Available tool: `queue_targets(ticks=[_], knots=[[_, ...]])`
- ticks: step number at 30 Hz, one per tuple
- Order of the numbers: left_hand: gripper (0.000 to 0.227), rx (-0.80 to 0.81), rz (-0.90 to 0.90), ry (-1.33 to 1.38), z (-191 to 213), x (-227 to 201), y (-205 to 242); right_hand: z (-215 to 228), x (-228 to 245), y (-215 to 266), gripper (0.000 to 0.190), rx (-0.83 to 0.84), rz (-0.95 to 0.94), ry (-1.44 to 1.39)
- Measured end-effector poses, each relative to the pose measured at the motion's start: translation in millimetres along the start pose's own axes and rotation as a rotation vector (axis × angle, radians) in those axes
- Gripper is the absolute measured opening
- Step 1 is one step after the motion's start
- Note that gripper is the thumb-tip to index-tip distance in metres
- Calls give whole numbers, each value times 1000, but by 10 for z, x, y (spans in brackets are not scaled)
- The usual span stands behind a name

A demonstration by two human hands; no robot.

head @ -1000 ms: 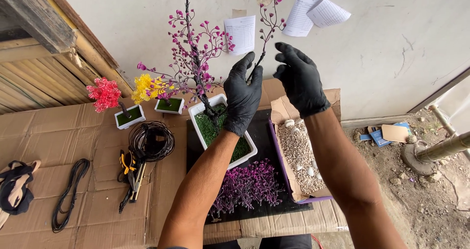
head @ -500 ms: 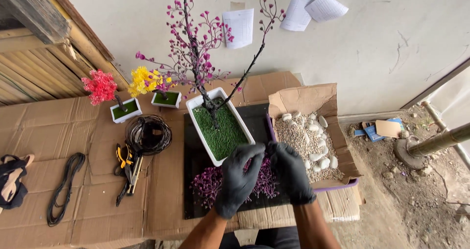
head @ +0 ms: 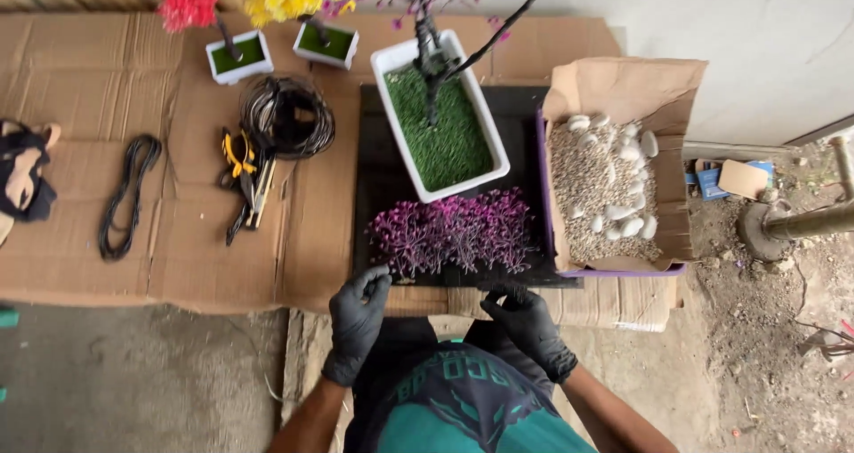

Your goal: The person assembles a decorative artificial tree by attaching purple leafy branches to a black wire frame. They pick up individual branches from a pile on the table and insert them into the branches of the tree, which is planted in a white rectangular pot filled with green artificial moss. The person adjusts the placement of the leaves to create a full appearance.

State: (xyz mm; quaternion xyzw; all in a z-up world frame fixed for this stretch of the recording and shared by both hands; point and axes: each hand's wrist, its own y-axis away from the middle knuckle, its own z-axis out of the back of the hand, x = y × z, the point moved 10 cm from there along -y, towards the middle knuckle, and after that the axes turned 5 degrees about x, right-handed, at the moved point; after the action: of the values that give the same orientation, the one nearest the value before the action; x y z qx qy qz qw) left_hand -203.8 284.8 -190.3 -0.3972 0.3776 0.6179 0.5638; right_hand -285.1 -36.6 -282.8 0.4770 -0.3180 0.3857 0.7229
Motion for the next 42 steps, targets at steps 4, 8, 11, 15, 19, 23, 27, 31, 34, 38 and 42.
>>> queue_targets(ticks=[4,8,11,15,19,23,27,31,34,38,42], knots=[[13,123,44,-146,32,-116,-137,-64,787,30,21,-135,164,138],[23,279,5,-296,-77,-401,-211,-234,845,-5,23,-207,290,186],[29,306,179,-308,-177,-196,-212,-432,1031,57,21,-166,360,239],[28,227,376,-307,-214,76,-150,-734,1246,95,26,-112,583,403],[20,166,360,-288,-259,123,-130,-930,1429,74,37,-2,646,436],[25,200,374,-300,-336,104,-146,-1114,1235,-136,38,66,528,481],[27,232,384,-325,-478,390,-206,-1222,818,-394,37,70,300,275],[26,246,393,-246,-477,420,-207,-1153,996,-355,36,76,271,150],[25,205,357,-97,-540,546,-238,-990,1105,-341,32,-6,263,26],[13,102,449,381,-501,726,-159,-740,1255,-297,25,-55,236,-22],[4,3,430,727,-295,493,-173,-629,1398,-202,25,-74,226,-168]])
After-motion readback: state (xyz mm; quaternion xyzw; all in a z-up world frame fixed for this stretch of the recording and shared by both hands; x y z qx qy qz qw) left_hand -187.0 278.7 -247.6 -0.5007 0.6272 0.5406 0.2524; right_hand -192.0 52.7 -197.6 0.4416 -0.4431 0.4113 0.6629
